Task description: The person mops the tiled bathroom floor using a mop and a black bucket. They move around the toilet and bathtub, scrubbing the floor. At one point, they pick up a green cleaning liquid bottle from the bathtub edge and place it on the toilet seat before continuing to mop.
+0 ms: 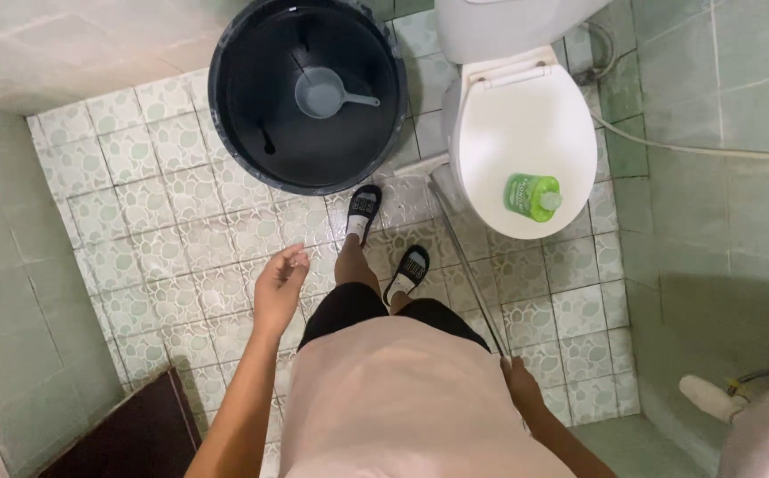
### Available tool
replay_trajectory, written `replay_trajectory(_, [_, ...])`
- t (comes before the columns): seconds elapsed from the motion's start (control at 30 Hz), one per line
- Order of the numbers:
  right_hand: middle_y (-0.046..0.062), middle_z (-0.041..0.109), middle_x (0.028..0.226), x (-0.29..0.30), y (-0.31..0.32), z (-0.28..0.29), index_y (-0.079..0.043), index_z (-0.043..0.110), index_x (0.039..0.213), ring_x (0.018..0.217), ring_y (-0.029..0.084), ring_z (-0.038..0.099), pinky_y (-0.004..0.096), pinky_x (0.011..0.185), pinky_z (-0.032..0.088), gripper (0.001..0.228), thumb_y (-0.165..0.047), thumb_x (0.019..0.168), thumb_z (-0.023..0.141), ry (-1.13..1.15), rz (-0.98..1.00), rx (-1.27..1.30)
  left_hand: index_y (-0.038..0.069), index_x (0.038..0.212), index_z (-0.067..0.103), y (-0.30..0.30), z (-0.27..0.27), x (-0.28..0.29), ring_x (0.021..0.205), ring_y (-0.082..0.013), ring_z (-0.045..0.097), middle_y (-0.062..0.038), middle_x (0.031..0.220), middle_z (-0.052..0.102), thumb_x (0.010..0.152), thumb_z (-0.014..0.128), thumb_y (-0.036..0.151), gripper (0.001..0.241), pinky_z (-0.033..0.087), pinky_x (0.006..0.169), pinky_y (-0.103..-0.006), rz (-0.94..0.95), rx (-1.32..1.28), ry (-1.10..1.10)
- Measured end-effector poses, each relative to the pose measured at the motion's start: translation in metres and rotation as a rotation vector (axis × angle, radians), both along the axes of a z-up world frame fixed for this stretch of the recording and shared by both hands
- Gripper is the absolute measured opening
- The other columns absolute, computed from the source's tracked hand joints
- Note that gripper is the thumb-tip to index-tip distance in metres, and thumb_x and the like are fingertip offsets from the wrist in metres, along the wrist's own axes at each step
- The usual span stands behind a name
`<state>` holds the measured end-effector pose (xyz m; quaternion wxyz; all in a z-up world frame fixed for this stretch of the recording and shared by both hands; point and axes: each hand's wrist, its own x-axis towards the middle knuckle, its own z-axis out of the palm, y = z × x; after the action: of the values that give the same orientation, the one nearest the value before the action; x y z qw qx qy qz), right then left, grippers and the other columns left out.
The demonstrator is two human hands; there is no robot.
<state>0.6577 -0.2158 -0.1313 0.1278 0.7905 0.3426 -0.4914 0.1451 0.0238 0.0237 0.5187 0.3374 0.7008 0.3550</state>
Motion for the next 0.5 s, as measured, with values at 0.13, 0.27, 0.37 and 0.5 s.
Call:
replay_trajectory(0.13, [0.027, 0.057, 0.130, -0.005, 0.051, -0.058, -0.004, 0.044, 0.140, 0.118, 0.042, 0.059, 0.053, 0.105, 0.044, 0.081, -0.072, 0.099, 0.026, 0.022, 0.036, -0.004, 0.010, 0.129, 0.068, 0.026, 0.004, -0.001, 0.094, -0.0155, 0.068, -0.008, 0.110, 0.075, 0.096, 0.067, 0.011, 0.034, 0.054, 0.085, -0.0290, 0.006, -0.041, 0.040])
replay_trajectory(0.27, [0.035, 0.034, 0.160, -0.037, 0.189, -0.120, 0.001, 0.034, 0.157, 0.138, 0.055, 0.047, 0.061, 0.118, 0.034, 0.088, -0.066, 0.104, 0.014, 0.042, 0.280, 0.018, 0.017, 0.129, 0.072, 0.065, 0.019, -0.010, 0.098, -0.0207, 0.071, -0.009, 0.113, 0.077, 0.094, 0.071, 0.015, 0.035, 0.057, 0.088, -0.0367, -0.036, -0.111, 0.113])
replay_trajectory(0.37, [0.031, 0.041, 0.157, -0.060, 0.301, -0.196, -0.002, 0.035, 0.159, 0.142, 0.047, 0.046, 0.058, 0.116, 0.036, 0.074, -0.056, 0.107, 0.033, 0.026, 0.078, 0.064, 0.013, 0.130, 0.071, 0.091, 0.029, -0.019, 0.104, -0.0307, 0.072, -0.017, 0.115, 0.075, 0.095, 0.069, 0.012, 0.035, 0.057, 0.090, -0.0418, -0.067, -0.101, 0.137])
replay_trajectory(0.5, [0.032, 0.053, 0.143, -0.136, 0.447, -0.115, 0.000, 0.045, 0.146, 0.128, 0.050, 0.058, 0.059, 0.109, 0.045, 0.063, -0.046, 0.107, 0.029, -0.002, 0.248, 0.134, 0.010, 0.132, 0.068, 0.120, 0.024, -0.050, 0.101, -0.0321, 0.069, -0.022, 0.113, 0.073, 0.096, 0.069, 0.012, 0.036, 0.055, 0.091, -0.0452, -0.074, -0.076, 0.124])
